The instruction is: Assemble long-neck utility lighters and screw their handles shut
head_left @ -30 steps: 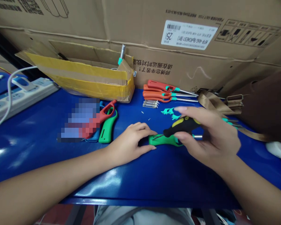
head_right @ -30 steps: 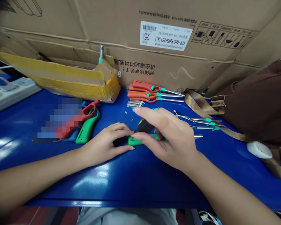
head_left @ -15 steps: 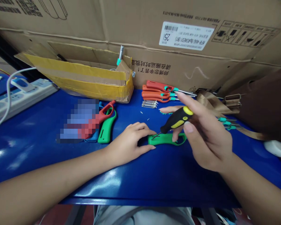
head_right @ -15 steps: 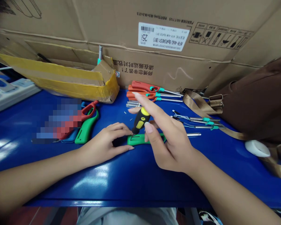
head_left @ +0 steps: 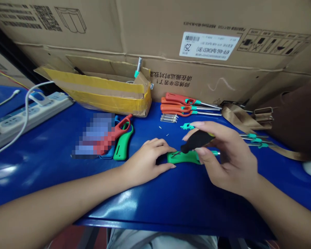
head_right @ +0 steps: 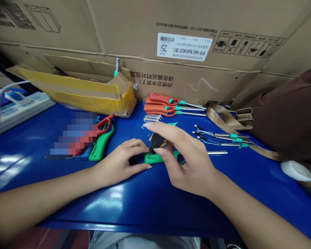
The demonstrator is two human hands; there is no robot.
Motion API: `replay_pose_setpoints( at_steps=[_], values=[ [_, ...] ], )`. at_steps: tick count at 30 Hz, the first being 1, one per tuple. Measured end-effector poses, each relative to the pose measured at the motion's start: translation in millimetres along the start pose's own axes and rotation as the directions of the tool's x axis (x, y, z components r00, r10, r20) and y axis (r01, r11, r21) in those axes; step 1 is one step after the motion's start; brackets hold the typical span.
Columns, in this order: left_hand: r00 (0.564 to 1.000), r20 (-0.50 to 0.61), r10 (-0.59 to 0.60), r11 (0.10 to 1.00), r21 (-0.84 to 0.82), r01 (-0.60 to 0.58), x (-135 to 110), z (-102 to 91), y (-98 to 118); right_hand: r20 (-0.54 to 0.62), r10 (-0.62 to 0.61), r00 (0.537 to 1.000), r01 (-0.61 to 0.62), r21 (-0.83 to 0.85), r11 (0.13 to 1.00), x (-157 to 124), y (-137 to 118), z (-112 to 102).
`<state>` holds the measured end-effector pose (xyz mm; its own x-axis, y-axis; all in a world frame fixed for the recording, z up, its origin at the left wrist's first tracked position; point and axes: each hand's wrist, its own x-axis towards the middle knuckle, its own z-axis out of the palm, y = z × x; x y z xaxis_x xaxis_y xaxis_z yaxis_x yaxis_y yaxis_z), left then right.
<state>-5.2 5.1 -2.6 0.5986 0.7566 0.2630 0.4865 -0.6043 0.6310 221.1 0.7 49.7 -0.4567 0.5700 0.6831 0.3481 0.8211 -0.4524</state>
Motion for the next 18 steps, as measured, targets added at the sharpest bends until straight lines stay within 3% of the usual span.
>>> replay_pose_setpoints(
  at_steps=[4,9,11,15,18],
  values=[
    [1.0,0.006,-0.007,1.0,-0.014,0.007,0.1,-0.4,0.1,-0.099,-0.091,0.991,0.075,-0.151,0.986,2.0,-0.6,1.7],
    [1.0,-0.003,-0.008,1.0,-0.018,0.007,0.3,-0.1,0.3,0.072,0.023,0.997,-0.03,0.106,0.994,-2.3,2.4,3.7],
    [1.0,0.0,-0.01,1.0,-0.016,0.01,0.3,-0.1,0.2,0.06,0.038,0.998,-0.045,0.128,0.991,-2.6,2.9,5.1],
    [1.0,0.006,-0.012,1.0,-0.024,0.012,0.6,-0.5,0.5,-0.07,-0.05,0.996,0.043,-0.099,0.994,3.1,-0.7,5.0],
    [1.0,0.0,-0.01,0.999,-0.031,0.01,0.7,-0.4,0.8,-0.051,-0.093,0.994,0.083,-0.173,0.981,5.5,-4.8,0.9]
  ],
)
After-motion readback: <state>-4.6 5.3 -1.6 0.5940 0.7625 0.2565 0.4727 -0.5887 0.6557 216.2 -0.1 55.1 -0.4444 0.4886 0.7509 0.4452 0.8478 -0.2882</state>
